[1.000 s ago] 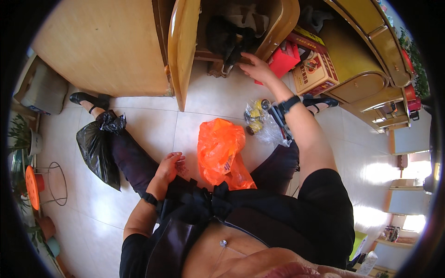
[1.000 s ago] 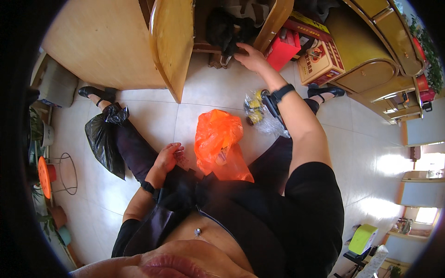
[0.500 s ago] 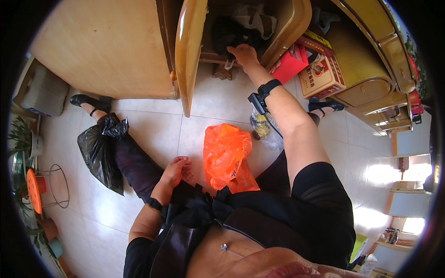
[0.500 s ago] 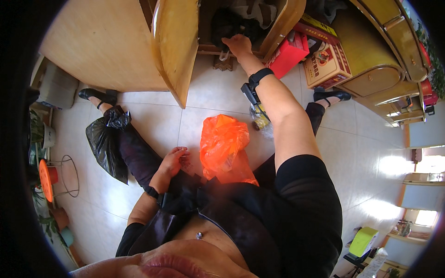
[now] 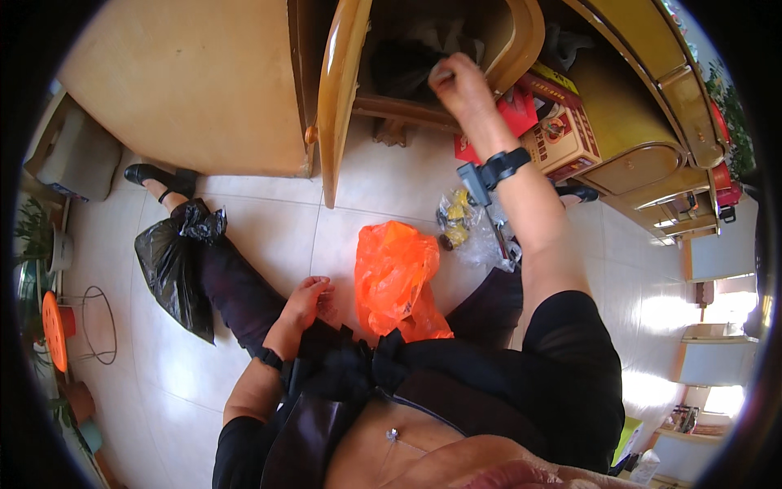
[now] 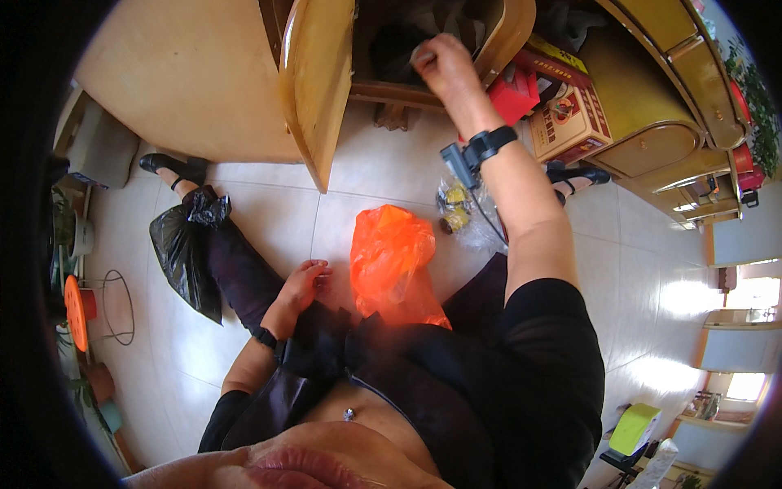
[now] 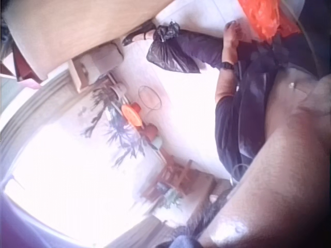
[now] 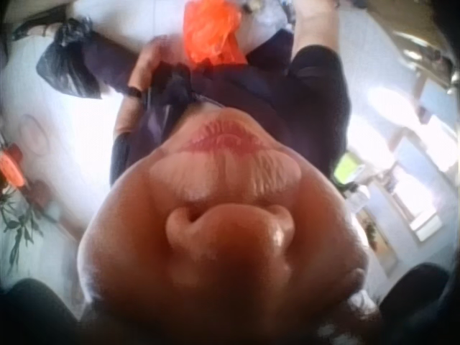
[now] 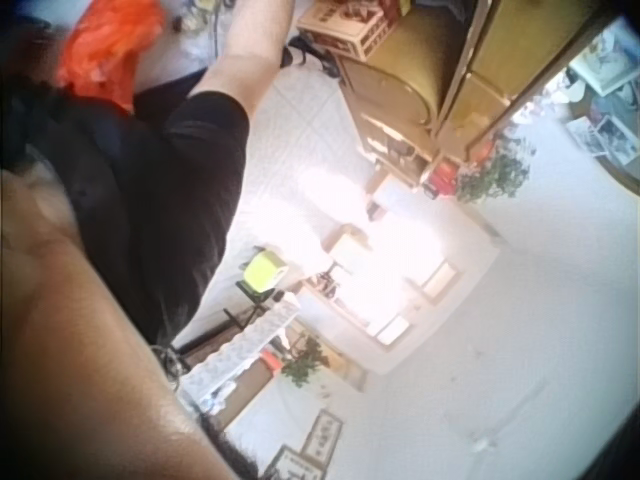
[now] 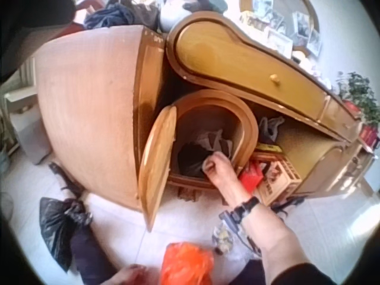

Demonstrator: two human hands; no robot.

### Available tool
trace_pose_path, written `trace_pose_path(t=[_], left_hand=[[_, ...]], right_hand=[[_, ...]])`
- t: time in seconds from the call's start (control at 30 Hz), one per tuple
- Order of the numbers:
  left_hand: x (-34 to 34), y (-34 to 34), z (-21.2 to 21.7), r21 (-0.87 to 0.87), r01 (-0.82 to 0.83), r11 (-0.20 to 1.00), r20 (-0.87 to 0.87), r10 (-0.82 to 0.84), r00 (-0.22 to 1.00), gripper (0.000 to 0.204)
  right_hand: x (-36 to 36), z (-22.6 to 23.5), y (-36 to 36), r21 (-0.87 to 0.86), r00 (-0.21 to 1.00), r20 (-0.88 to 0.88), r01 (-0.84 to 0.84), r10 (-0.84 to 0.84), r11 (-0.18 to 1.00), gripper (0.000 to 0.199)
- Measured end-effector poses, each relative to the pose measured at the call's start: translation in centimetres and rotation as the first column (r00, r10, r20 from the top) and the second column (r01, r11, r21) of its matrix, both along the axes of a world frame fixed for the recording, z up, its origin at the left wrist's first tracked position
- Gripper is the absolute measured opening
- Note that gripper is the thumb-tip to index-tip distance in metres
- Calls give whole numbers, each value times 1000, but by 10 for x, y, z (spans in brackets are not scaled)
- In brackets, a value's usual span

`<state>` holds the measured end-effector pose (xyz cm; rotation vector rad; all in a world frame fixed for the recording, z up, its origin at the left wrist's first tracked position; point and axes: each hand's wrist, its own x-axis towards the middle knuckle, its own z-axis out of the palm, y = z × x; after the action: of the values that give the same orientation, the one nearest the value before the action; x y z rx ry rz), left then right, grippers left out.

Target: The person sits on the floor and cleans a pair of shoes using a brush and a cloth. They remove the shoes from a plastic bag, brush the soles and uppers, wipe them with a cloth, and place them back into the bag.

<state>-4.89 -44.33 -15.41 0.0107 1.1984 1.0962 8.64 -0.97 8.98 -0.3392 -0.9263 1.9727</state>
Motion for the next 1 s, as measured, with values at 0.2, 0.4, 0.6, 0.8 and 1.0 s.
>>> trace_pose_path(t=[0.2,0.4,0.6,0.8,1.0], left_hand=[[0,2,0,-15,4,1000,-18,-4,1000,17],[-1,1,-4,14,28,1000,-8,-28,1000,18],[-1,-1,-10,31,6,1000,-28,-5,1000,19],[-1,-2,-6,34,27,999,-42,-26,999,21],[2,0,-5,2,44,999,-84,-44,996,20]], right_hand=[[11,56,12,72,999,-47,12,-9,997,21],[32,69,-57,147,972,-81,-205,218,968,13],[76,36,-172,89,930,131,-357,344,930,22],[100,30,-232,45,921,145,-372,363,927,28],[117,32,-259,185,733,557,-569,392,801,36]])
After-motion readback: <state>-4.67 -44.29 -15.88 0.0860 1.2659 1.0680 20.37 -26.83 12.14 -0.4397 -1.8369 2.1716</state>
